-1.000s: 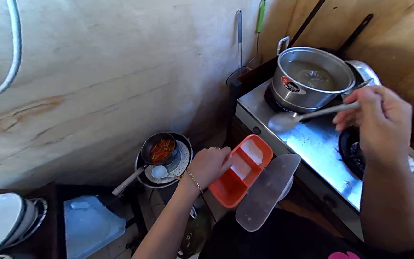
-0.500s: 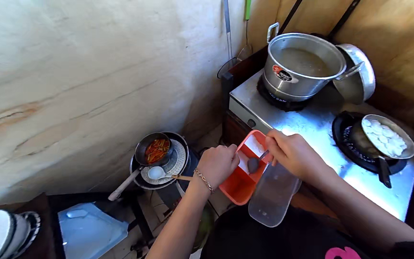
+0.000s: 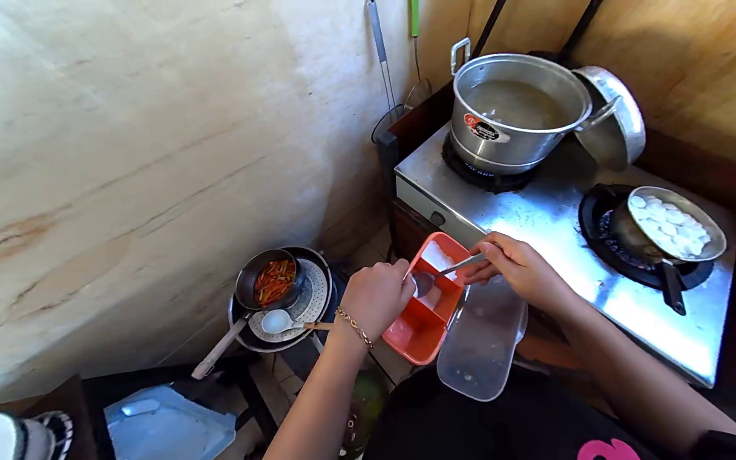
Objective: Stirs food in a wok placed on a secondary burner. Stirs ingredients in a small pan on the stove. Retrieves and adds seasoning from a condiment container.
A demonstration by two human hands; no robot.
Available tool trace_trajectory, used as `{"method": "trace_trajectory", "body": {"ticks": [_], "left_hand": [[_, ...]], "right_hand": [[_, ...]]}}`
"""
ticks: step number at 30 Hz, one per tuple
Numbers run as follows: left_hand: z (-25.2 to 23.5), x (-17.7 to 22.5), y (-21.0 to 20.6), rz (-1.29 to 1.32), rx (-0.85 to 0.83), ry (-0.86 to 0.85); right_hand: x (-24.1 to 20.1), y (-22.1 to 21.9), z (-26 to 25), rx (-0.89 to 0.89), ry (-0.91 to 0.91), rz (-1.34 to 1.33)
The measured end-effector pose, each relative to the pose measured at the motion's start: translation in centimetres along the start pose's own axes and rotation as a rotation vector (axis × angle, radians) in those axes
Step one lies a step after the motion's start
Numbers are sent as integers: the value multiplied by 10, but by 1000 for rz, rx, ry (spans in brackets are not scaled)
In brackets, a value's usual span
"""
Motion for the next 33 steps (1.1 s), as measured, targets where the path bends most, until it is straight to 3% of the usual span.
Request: {"method": "trace_trajectory", "body": {"ticks": [7, 14, 25, 33], "left_hand": [[-6, 6, 4, -6, 3, 11], [-13, 23, 7, -22, 11, 6], [-13, 41, 6, -77, 15, 9], [-20, 30, 1, -20, -6, 39]], "right_hand": [[4, 23, 4, 79, -4, -48], [-9, 18, 14, 103, 81, 220], [13, 28, -6, -60, -117, -149], [10, 51, 1, 69, -70, -91]]}}
Point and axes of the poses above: each hand's wrist, its own z-axis away from the middle knuckle, its own y-axis out of the back of the hand, x = y × z, the point moved 7 cm from there along -z, towards the middle knuckle, and after that the axes turned 3 degrees about x, right-handed, at the moved point
